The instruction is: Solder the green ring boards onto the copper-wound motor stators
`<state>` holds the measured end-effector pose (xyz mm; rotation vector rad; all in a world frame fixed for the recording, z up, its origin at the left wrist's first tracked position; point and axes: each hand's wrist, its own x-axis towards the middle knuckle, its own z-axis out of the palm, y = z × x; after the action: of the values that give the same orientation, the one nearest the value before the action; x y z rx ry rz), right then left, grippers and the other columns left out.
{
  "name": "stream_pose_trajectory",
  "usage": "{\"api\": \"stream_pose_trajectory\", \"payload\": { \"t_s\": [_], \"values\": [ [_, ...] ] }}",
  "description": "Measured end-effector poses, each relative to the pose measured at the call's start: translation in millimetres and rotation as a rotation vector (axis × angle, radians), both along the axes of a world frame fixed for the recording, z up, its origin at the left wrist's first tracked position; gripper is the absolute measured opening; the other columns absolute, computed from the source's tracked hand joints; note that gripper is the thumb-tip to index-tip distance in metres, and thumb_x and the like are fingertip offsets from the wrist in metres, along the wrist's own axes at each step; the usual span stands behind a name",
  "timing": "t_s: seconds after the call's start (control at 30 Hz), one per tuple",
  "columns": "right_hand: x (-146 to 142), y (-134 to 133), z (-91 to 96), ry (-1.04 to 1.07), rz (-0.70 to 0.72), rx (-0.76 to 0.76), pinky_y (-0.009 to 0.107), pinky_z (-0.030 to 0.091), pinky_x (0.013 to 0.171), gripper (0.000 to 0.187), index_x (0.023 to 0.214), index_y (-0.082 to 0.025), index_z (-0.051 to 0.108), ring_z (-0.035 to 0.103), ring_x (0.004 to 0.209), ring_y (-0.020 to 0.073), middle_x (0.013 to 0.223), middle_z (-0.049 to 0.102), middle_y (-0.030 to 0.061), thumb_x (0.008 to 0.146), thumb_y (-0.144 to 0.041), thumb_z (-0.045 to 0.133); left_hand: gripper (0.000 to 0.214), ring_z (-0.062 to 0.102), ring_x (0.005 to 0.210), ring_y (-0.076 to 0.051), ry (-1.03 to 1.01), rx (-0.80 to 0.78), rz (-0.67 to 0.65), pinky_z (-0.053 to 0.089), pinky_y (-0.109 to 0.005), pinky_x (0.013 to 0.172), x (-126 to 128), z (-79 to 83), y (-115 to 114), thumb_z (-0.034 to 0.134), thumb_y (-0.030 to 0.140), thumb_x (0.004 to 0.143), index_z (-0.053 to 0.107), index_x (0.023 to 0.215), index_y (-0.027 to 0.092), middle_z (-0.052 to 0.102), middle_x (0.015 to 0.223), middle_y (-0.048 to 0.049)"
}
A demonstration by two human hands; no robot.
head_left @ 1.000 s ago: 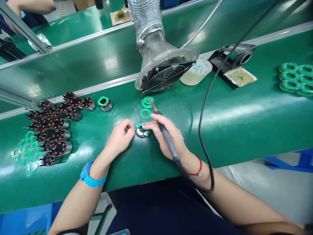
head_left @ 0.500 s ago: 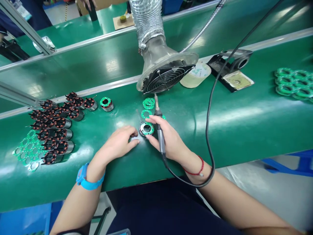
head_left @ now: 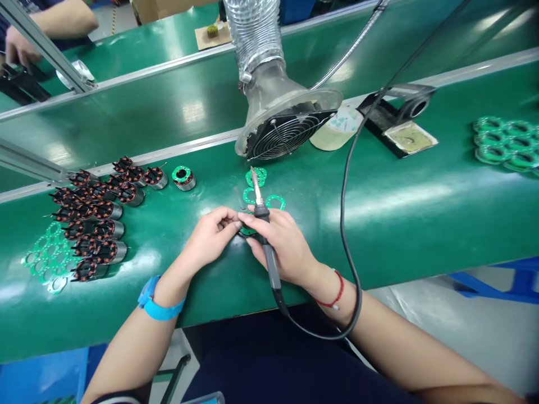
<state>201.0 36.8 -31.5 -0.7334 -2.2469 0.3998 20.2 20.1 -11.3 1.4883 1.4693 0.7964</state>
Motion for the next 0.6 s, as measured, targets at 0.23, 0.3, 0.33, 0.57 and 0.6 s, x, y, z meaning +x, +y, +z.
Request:
{"api": "stream_pose_trajectory", "payload": {
  "t_s": [0.23,0.3,0.33,0.57,0.6],
  "values": [
    [1.5,-0.6,2.4,0.161,-0.052,-0.055,0.039,0.050,0.079,0.038,0.124,-0.021,0.048,0.067,0.082,0.0197,0.088,0.074,0.0031,0.087,-0.010,0.051,0.007,0.043,0.059,-0.008,-0.029,-0.026,0.076,0.034,-0.021,0.057,-1.6,-3.8,1.4,0.049,0.017,0.076,0.053,0.071,0.017,0.049,0.063,0.0051],
    [3.4,-2.4,3.1,0.237,-0.090,-0.094,0.038,0.052,0.080,0.039,0.126,-0.020,0.048,0.069,0.081,0.0192,0.083,0.074,0.0026,0.088,-0.013,0.052,0.006,0.042,0.058,-0.008,-0.003,-0.030,0.068,0.033,-0.021,0.057,-2.1,-5.0,1.6,0.048,0.016,0.075,0.052,0.071,0.017,0.048,0.063,0.0054],
    [5.0,-3.5,3.3,0.276,-0.119,-0.115,0.037,0.053,0.079,0.037,0.125,-0.020,0.050,0.069,0.080,0.0189,0.083,0.074,0.0030,0.088,-0.015,0.053,0.006,0.042,0.057,-0.008,0.010,-0.032,0.072,0.033,-0.021,0.057,-2.0,-5.3,1.6,0.048,0.016,0.075,0.052,0.071,0.017,0.048,0.062,0.0055],
    [16.4,-8.5,4.3,0.434,-0.148,-0.154,0.031,0.055,0.059,0.016,0.095,-0.022,0.064,0.071,0.066,0.0180,0.080,0.074,0.0036,0.088,-0.030,0.052,0.007,0.040,0.056,-0.009,0.134,-0.002,0.120,0.031,-0.022,0.055,2.9,-0.9,-0.4,0.048,0.017,0.076,0.047,0.070,0.019,0.045,0.059,0.0059],
    [16.6,-8.2,4.8,0.439,-0.125,-0.148,0.031,0.055,0.057,0.016,0.093,-0.022,0.064,0.071,0.064,0.0176,0.076,0.073,0.0028,0.088,-0.030,0.052,0.007,0.040,0.056,-0.009,0.153,0.003,0.123,0.031,-0.022,0.055,3.7,0.1,-0.7,0.048,0.017,0.076,0.047,0.070,0.019,0.045,0.059,0.0058]
  ]
}}
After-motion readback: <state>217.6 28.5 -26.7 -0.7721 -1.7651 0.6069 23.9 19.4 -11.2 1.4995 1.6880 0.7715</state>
